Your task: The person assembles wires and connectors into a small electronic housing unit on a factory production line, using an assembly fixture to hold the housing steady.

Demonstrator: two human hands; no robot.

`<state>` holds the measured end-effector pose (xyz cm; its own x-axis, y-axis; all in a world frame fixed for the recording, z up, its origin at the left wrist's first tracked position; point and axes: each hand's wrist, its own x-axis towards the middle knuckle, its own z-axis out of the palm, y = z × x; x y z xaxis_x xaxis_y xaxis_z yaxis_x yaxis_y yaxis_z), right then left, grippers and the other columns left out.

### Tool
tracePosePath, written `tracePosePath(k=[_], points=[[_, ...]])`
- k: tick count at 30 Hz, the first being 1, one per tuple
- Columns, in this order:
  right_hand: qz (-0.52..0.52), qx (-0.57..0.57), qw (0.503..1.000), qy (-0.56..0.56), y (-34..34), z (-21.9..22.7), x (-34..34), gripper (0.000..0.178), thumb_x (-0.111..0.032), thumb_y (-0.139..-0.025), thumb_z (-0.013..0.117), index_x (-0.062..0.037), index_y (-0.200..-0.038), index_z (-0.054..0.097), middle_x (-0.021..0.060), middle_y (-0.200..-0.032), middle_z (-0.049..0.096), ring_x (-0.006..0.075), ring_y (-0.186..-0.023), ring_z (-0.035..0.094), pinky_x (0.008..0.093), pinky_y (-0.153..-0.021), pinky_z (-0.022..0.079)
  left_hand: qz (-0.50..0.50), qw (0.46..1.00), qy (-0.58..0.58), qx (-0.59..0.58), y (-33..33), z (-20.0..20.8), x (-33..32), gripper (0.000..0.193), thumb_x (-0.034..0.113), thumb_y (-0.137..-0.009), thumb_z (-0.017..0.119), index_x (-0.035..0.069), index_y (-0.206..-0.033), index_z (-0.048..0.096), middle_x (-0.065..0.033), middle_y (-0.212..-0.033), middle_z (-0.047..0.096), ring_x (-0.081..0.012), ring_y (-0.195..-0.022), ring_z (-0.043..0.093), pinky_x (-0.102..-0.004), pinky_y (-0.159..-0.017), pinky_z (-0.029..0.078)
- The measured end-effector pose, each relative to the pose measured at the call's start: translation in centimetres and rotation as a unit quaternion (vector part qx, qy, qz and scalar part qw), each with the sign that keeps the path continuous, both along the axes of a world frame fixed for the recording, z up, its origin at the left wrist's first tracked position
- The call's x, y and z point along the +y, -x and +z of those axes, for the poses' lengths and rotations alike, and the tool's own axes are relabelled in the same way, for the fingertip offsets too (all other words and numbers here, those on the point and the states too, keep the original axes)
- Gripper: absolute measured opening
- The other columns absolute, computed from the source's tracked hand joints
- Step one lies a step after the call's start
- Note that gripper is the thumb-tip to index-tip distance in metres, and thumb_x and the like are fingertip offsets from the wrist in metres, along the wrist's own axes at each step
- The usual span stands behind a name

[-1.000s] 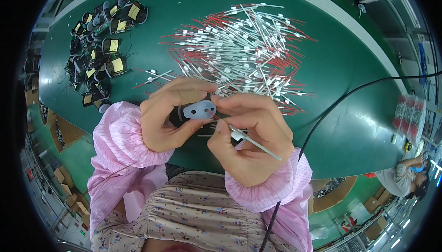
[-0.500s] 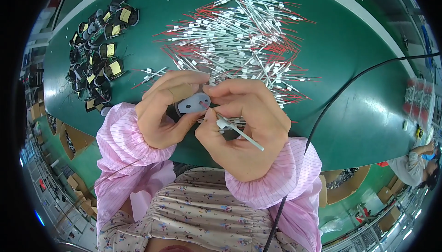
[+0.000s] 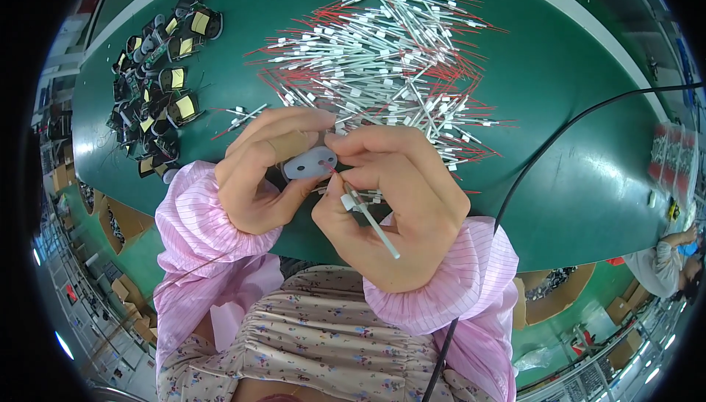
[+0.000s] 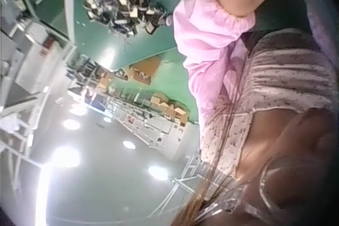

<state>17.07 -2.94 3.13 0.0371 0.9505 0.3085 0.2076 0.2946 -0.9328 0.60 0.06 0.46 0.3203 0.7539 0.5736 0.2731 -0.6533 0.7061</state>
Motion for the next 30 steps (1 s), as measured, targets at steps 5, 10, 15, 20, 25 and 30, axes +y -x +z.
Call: tracePosePath(k=[5,10,15,20,25,30], points=[[-0.005,-0.019,1.000,-0.015,0.27,0.04,-0.06,0.017,0.009,-0.063,0.069,0.0038,-0.076,0.060,0.0153,-0.092,0.064,0.0206,-0.073,0.068,0.0270,-0.062,0.055,-0.003,1.000,0.005,0.001,0.11,0.02,-0.02,0.034,-0.004,-0.061,0.076,-0.003,-0.090,0.059,-0.0189,-0.099,0.067,-0.0340,-0.089,0.065,-0.0374,-0.073,0.055],[0.001,-0.038,0.998,-0.044,0.15,-0.06,0.08,0.016,0.009,-0.064,0.070,0.0040,-0.076,0.060,0.0156,-0.092,0.064,0.0209,-0.073,0.068,0.0272,-0.061,0.056,-0.003,1.000,0.006,-0.001,0.03,0.05,-0.03,0.033,-0.005,-0.061,0.076,-0.004,-0.090,0.059,-0.0188,-0.099,0.067,-0.0339,-0.089,0.065,-0.0375,-0.073,0.055],[0.002,-0.057,0.996,-0.063,0.11,0.00,0.14,0.017,0.008,-0.064,0.070,0.0038,-0.076,0.059,0.0155,-0.092,0.064,0.0221,-0.073,0.068,0.0276,-0.062,0.057,0.000,1.000,-0.005,-0.006,-0.06,-0.04,0.02,0.034,-0.006,-0.060,0.075,-0.004,-0.090,0.060,-0.0188,-0.099,0.067,-0.0339,-0.089,0.065,-0.0371,-0.072,0.055],[-0.014,-0.060,0.995,-0.074,0.27,-0.16,0.02,0.018,0.008,-0.064,0.071,0.0033,-0.076,0.058,0.0156,-0.091,0.065,0.0228,-0.074,0.068,0.0285,-0.063,0.058,0.001,1.000,-0.006,-0.001,-0.02,-0.13,0.00,0.035,-0.006,-0.059,0.076,-0.004,-0.090,0.060,-0.0187,-0.099,0.067,-0.0341,-0.089,0.065,-0.0368,-0.072,0.055],[-0.006,-0.054,0.995,-0.087,0.40,-0.22,0.17,0.019,0.007,-0.064,0.072,0.0032,-0.076,0.058,0.0163,-0.091,0.066,0.0236,-0.075,0.069,0.0287,-0.063,0.058,0.004,1.000,-0.008,0.002,0.29,-0.21,0.01,0.035,-0.005,-0.059,0.076,-0.003,-0.091,0.060,-0.0185,-0.099,0.067,-0.0341,-0.089,0.065,-0.0367,-0.072,0.055],[0.051,-0.097,0.993,-0.051,-0.27,0.62,-0.22,0.022,0.014,-0.070,0.066,0.0040,-0.085,0.053,0.0209,-0.100,0.061,0.0271,-0.092,0.067,0.0302,-0.075,0.057,-0.030,0.999,-0.020,0.016,0.55,-0.26,0.08,0.040,-0.008,-0.063,0.076,-0.005,-0.098,0.057,-0.0241,-0.103,0.065,-0.0369,-0.094,0.065,-0.0412,-0.077,0.053]])
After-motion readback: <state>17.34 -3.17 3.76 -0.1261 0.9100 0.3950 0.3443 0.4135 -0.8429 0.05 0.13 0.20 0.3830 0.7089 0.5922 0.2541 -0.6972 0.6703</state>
